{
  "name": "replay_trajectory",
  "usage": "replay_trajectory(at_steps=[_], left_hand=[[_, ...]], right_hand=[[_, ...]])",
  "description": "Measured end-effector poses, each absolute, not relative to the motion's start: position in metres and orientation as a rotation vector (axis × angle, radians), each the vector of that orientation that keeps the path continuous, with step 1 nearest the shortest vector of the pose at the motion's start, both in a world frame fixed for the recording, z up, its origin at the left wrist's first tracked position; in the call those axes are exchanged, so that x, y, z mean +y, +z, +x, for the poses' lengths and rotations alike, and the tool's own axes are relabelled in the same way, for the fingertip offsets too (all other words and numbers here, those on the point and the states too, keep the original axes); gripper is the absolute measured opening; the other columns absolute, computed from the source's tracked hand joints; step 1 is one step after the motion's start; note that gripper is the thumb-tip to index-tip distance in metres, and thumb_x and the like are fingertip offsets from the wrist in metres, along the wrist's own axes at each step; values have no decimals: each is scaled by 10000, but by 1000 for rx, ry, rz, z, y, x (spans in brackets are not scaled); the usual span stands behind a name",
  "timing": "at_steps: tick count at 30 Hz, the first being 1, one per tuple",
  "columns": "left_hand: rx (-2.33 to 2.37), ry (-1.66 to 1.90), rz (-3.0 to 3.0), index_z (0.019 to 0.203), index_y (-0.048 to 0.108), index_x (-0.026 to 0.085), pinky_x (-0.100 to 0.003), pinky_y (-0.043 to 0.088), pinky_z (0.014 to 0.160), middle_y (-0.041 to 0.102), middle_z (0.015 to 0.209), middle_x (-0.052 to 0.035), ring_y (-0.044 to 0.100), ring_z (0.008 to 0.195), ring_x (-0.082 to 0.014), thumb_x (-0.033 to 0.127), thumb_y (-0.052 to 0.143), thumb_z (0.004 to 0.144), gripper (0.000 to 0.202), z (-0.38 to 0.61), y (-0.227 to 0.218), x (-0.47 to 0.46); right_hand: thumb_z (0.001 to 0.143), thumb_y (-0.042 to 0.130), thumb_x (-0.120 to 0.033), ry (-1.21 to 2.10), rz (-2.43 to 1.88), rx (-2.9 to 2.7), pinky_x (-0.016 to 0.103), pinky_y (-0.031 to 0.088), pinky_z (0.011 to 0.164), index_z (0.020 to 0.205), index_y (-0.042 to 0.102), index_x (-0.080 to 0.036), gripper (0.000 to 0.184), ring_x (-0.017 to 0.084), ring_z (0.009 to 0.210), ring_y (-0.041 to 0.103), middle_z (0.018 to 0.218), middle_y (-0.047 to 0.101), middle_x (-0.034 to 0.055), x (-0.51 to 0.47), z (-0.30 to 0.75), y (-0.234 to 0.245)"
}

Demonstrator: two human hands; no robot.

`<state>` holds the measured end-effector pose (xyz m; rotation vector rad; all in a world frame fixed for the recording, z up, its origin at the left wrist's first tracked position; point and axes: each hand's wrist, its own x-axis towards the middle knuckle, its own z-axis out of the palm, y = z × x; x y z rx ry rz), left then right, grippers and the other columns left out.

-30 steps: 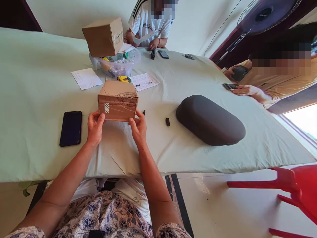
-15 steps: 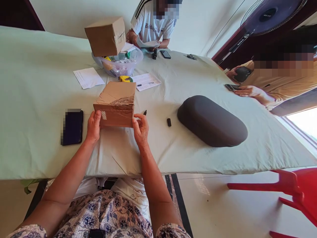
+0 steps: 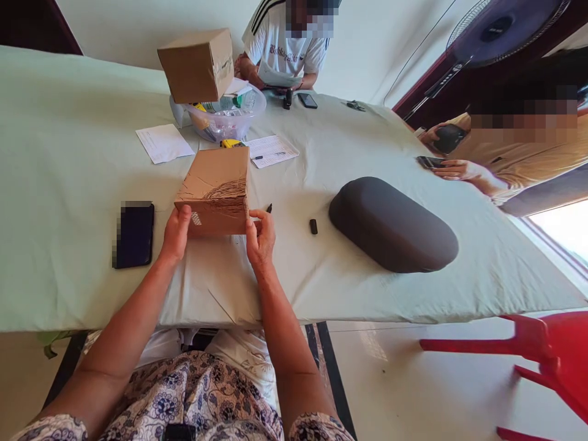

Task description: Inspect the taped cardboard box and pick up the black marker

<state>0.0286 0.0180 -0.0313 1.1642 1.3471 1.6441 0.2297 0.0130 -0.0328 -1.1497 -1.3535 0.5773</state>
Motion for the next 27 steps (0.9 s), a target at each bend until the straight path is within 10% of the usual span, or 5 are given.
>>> replay_trajectory(at_steps=[11, 27], left_hand=[[1671, 1490, 1424, 1194, 594, 199, -468, 493, 1004, 637, 1173, -127, 617, 1186, -338, 560, 887, 631, 731, 49, -35, 9], [1531, 1613, 1132, 1100, 585, 208, -413, 572, 853, 713, 1044, -86, 703, 950, -261, 664, 826, 658, 679, 35, -33, 17]], right_hand=[[699, 767, -661, 438, -1534, -1298, 275, 385, 596, 958, 509, -237, 559, 125, 646, 509, 885, 592, -13, 11, 218, -39], [874, 697, -518, 682, -939, -1432, 304, 605, 740, 1290, 582, -314, 478, 142, 892, 647, 1361, 549, 87, 17, 221, -40]])
